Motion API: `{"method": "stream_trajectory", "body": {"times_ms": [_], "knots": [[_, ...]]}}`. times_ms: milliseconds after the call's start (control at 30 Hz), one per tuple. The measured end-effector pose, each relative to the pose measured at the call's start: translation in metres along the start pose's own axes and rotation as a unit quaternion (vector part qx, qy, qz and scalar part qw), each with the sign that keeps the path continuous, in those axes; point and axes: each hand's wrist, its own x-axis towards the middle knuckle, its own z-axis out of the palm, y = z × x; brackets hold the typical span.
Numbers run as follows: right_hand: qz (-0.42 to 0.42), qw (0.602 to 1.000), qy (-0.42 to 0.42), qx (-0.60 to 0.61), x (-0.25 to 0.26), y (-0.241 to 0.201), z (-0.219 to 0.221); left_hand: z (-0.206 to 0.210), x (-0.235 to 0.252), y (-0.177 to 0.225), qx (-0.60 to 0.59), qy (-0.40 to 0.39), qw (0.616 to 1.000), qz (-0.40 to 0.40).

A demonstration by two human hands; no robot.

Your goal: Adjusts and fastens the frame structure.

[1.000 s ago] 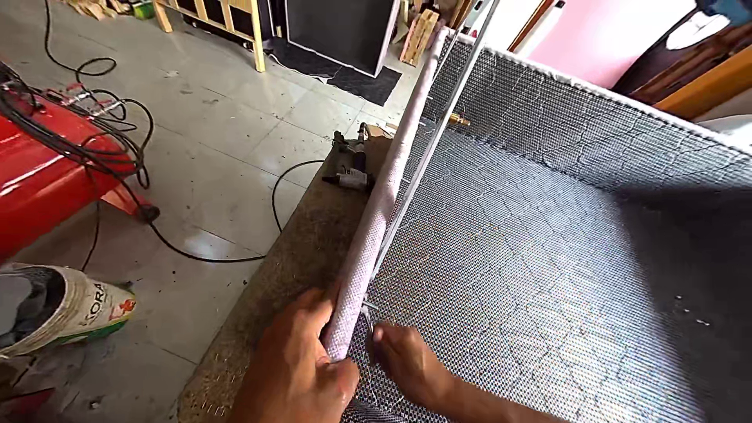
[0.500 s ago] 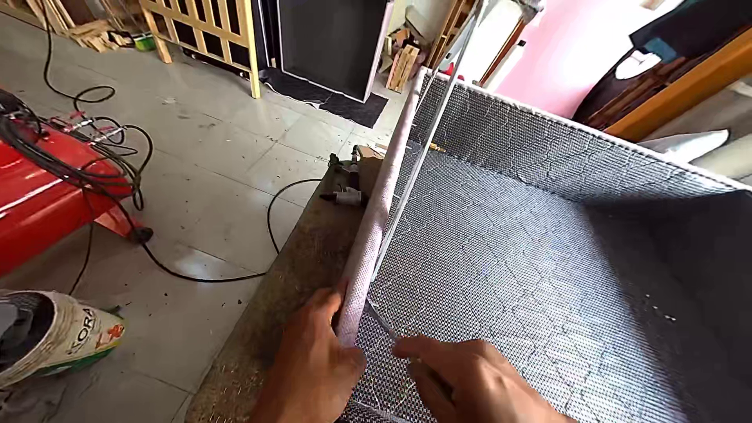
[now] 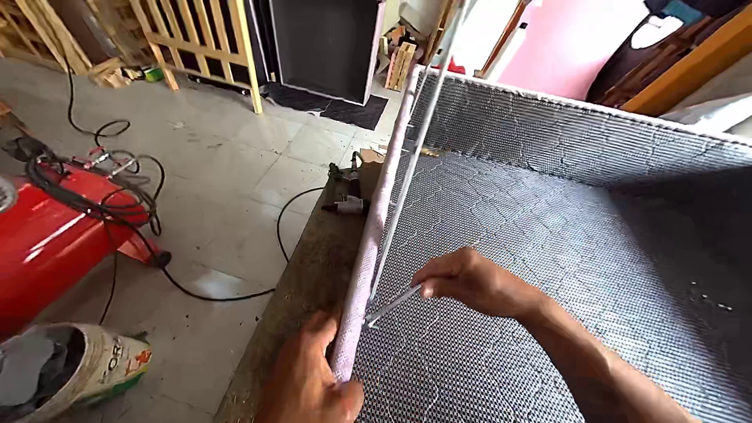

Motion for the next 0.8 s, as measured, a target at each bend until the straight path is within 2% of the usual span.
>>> {"method": "stream_trajectory", "body": {"times_ms": [67, 100, 133, 200, 267, 333, 400, 533, 567, 633, 667, 700, 733, 767, 800], "knots": [[-0.057, 0.979, 0.008, -0.197, -0.004, -0.003, -0.001, -0.003, 0.004, 0.010, 0.006, -0.020, 1.000, -0.019], [-0.068, 0.971, 0.008, -0.228, -0.005, -0.002, -0.002, -0.003, 0.010, 0.014, -0.010, -0.025, 0.999, -0.034], [-0.076, 0.974, 0.001, -0.211, -0.005, 0.005, -0.005, -0.001, 0.018, 0.016, -0.039, -0.025, 0.998, -0.039], [-0.065, 0.995, -0.029, -0.071, -0.009, 0.029, -0.012, 0.003, 0.043, 0.016, -0.112, -0.029, 0.993, -0.018], [-0.017, 0.995, -0.046, 0.088, -0.023, 0.047, -0.022, 0.007, 0.074, 0.015, -0.156, -0.041, 0.987, 0.011], [0.043, 0.970, -0.073, 0.226, -0.035, 0.048, -0.029, 0.008, 0.101, 0.020, -0.168, -0.061, 0.984, 0.011], [0.075, 0.942, -0.065, 0.321, -0.043, 0.051, -0.031, 0.010, 0.126, 0.028, -0.185, -0.084, 0.979, 0.006], [0.075, 0.932, 0.086, 0.345, -0.035, 0.081, -0.037, 0.012, 0.174, 0.040, -0.199, -0.087, 0.976, -0.003], [0.091, 0.913, 0.140, 0.373, -0.029, 0.090, -0.034, 0.012, 0.180, 0.044, -0.200, -0.082, 0.976, -0.004], [0.150, 0.825, 0.234, 0.493, -0.009, 0.100, -0.026, 0.015, 0.185, 0.045, -0.213, -0.069, 0.975, 0.010], [0.179, 0.797, 0.261, 0.514, 0.004, 0.103, -0.021, 0.015, 0.185, 0.043, -0.219, -0.063, 0.974, 0.020], [0.189, 0.810, 0.272, 0.484, 0.018, 0.107, -0.016, 0.016, 0.185, 0.041, -0.225, -0.057, 0.972, 0.031], [0.161, 0.863, 0.270, 0.395, 0.030, 0.114, -0.009, 0.016, 0.185, 0.040, -0.233, -0.055, 0.970, 0.039], [0.096, 0.930, 0.257, 0.246, 0.040, 0.125, -0.003, 0.014, 0.185, 0.039, -0.239, -0.059, 0.968, 0.047], [0.016, 0.969, 0.240, 0.064, 0.050, 0.136, 0.000, 0.013, 0.184, 0.038, -0.236, -0.067, 0.968, 0.056]]}}
